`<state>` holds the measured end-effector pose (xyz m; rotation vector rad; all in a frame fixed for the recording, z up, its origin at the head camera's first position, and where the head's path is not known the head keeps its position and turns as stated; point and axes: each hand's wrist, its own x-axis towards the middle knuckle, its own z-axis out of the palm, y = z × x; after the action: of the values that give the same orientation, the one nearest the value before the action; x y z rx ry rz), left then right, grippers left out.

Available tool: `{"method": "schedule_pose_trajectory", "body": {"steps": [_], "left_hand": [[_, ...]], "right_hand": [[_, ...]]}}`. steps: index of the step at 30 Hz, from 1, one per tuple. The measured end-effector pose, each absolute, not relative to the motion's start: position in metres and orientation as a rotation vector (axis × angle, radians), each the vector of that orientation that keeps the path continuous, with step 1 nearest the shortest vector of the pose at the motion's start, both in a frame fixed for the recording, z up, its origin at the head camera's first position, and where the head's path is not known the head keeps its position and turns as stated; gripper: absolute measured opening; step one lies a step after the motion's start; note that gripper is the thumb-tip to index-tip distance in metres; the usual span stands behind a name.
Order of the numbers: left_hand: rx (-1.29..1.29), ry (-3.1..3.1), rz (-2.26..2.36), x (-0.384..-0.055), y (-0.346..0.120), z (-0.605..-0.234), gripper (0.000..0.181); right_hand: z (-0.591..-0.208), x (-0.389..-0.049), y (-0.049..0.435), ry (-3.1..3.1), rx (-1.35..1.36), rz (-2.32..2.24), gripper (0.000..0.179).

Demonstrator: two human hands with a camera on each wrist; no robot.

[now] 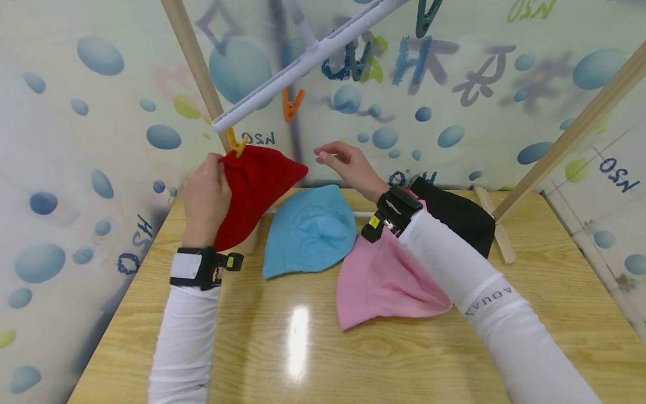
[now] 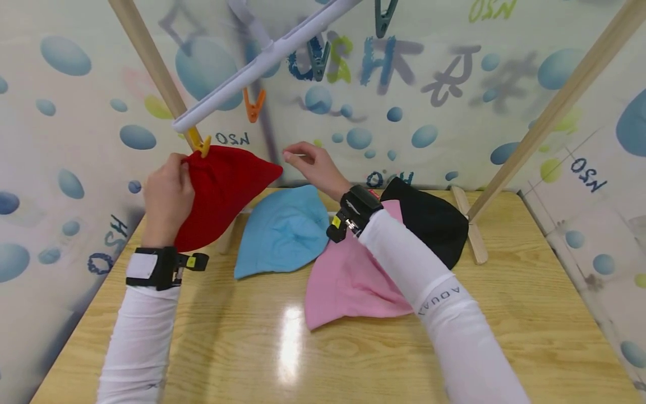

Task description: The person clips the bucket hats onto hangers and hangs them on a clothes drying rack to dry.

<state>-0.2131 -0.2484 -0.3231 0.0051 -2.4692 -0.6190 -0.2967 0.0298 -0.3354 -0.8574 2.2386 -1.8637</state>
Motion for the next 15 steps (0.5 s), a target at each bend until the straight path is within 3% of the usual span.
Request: {"method": "schedule_pose_trajectory", "body": {"steps": [15], "left_hand": [[-0.104, -2.382, -0.653, -0.207, -0.241, -0.323, 0.032]], "right_hand": [[-0.342, -0.295, 0.046, 2.269, -0.81, -1.829, 0.033]]}}
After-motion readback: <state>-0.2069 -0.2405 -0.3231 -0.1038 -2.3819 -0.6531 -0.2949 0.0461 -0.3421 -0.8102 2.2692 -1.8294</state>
